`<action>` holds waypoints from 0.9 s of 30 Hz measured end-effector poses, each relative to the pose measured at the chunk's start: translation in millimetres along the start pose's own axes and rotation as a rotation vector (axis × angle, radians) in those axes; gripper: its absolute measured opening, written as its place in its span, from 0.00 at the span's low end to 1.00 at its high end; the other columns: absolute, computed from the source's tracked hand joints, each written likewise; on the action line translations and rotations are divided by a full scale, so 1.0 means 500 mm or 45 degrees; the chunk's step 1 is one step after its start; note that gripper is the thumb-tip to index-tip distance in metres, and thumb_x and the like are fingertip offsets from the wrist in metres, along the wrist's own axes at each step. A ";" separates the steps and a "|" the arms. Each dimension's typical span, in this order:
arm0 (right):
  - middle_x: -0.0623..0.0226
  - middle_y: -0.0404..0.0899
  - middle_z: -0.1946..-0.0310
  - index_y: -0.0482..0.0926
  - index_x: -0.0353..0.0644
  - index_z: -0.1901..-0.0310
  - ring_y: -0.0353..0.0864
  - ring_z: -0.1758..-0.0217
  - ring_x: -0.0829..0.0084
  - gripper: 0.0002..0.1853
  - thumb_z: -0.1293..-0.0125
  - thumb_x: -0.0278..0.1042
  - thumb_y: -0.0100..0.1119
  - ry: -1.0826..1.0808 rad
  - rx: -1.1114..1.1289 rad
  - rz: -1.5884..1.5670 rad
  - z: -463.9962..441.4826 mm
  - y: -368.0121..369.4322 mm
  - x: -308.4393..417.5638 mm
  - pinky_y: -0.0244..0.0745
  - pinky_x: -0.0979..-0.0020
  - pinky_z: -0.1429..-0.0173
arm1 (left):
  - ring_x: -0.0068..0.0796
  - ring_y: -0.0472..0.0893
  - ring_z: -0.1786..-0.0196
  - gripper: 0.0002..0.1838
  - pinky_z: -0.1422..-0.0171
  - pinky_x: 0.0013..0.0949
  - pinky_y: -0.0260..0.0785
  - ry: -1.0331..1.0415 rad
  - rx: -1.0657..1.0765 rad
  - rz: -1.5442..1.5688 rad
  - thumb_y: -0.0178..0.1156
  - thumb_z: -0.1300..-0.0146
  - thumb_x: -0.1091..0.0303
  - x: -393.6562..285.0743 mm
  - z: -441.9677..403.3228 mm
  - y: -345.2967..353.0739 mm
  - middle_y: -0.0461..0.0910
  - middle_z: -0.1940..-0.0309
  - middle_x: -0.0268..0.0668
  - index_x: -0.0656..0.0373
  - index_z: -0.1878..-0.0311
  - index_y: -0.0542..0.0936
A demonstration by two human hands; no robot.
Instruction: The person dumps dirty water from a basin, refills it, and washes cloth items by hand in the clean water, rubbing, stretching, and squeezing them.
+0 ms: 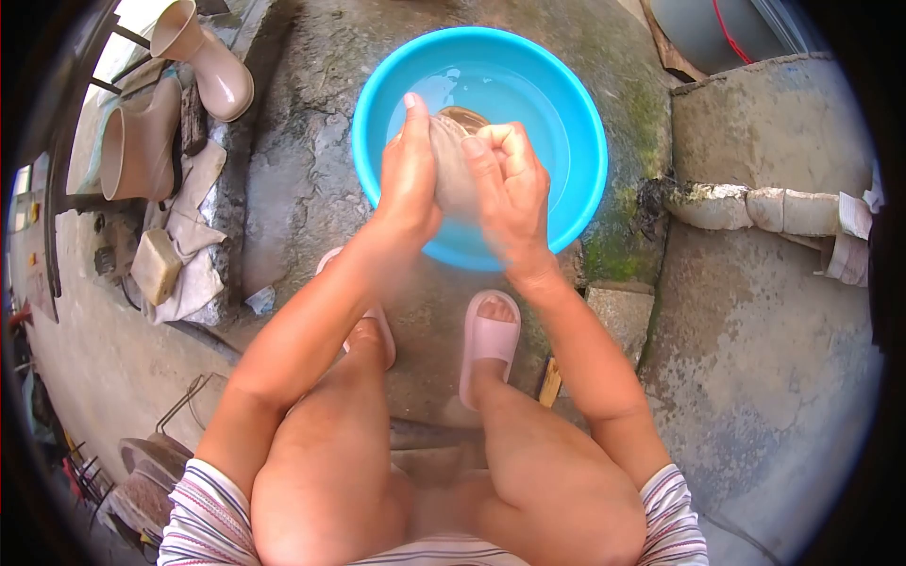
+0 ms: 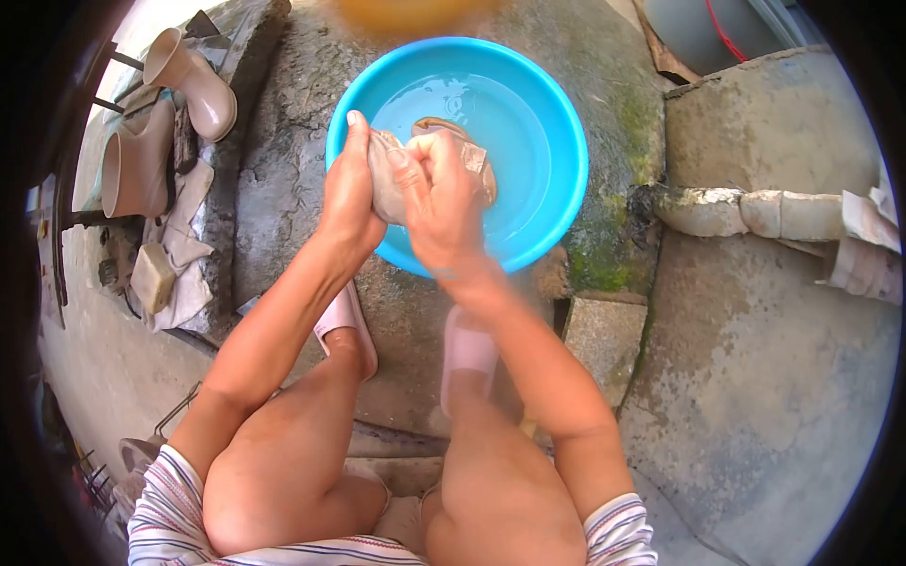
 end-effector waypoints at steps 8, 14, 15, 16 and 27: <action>0.53 0.75 0.77 0.66 0.37 0.63 0.77 0.73 0.56 0.07 0.40 0.29 0.49 -0.124 -0.115 0.227 -0.032 0.013 -0.057 0.68 0.61 0.69 | 0.20 0.72 0.76 0.13 0.71 0.27 0.64 0.457 0.058 -0.665 0.47 0.37 0.65 0.082 0.006 -0.017 0.74 0.79 0.37 0.62 0.72 0.75; 0.52 0.75 0.76 0.66 0.38 0.59 0.77 0.72 0.54 0.08 0.39 0.29 0.46 0.158 -0.093 0.184 -0.052 -0.020 -0.085 0.68 0.59 0.68 | 0.20 0.72 0.75 0.12 0.71 0.30 0.65 0.374 0.188 -0.582 0.49 0.38 0.65 0.102 0.010 -0.013 0.73 0.81 0.37 0.63 0.71 0.75; 0.52 0.75 0.76 0.66 0.38 0.59 0.77 0.72 0.54 0.08 0.39 0.29 0.46 0.158 -0.089 0.175 -0.041 -0.017 -0.102 0.68 0.59 0.68 | 0.20 0.72 0.75 0.12 0.71 0.30 0.65 0.447 0.193 -0.861 0.47 0.38 0.65 0.099 0.016 -0.008 0.73 0.81 0.37 0.63 0.72 0.75; 0.52 0.75 0.76 0.66 0.39 0.59 0.77 0.72 0.55 0.08 0.39 0.29 0.45 0.071 -0.174 0.173 -0.028 -0.014 -0.085 0.68 0.59 0.68 | 0.21 0.71 0.76 0.14 0.72 0.31 0.64 0.387 0.185 -0.740 0.45 0.37 0.65 0.103 0.003 -0.009 0.72 0.82 0.37 0.62 0.72 0.75; 0.60 0.73 0.79 0.67 0.37 0.62 0.69 0.82 0.68 0.06 0.37 0.29 0.45 -0.375 -0.289 0.299 0.003 0.015 -0.038 0.65 0.68 0.73 | 0.20 0.70 0.73 0.11 0.74 0.25 0.61 0.362 0.365 -0.816 0.48 0.39 0.61 0.114 -0.031 -0.025 0.71 0.73 0.29 0.58 0.65 0.73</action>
Point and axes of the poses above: each hand's wrist, its own z-axis away from the middle knuckle, its own y-axis out of the palm, x = y × z, the point moved 2 cm from there along -z, towards the middle knuckle
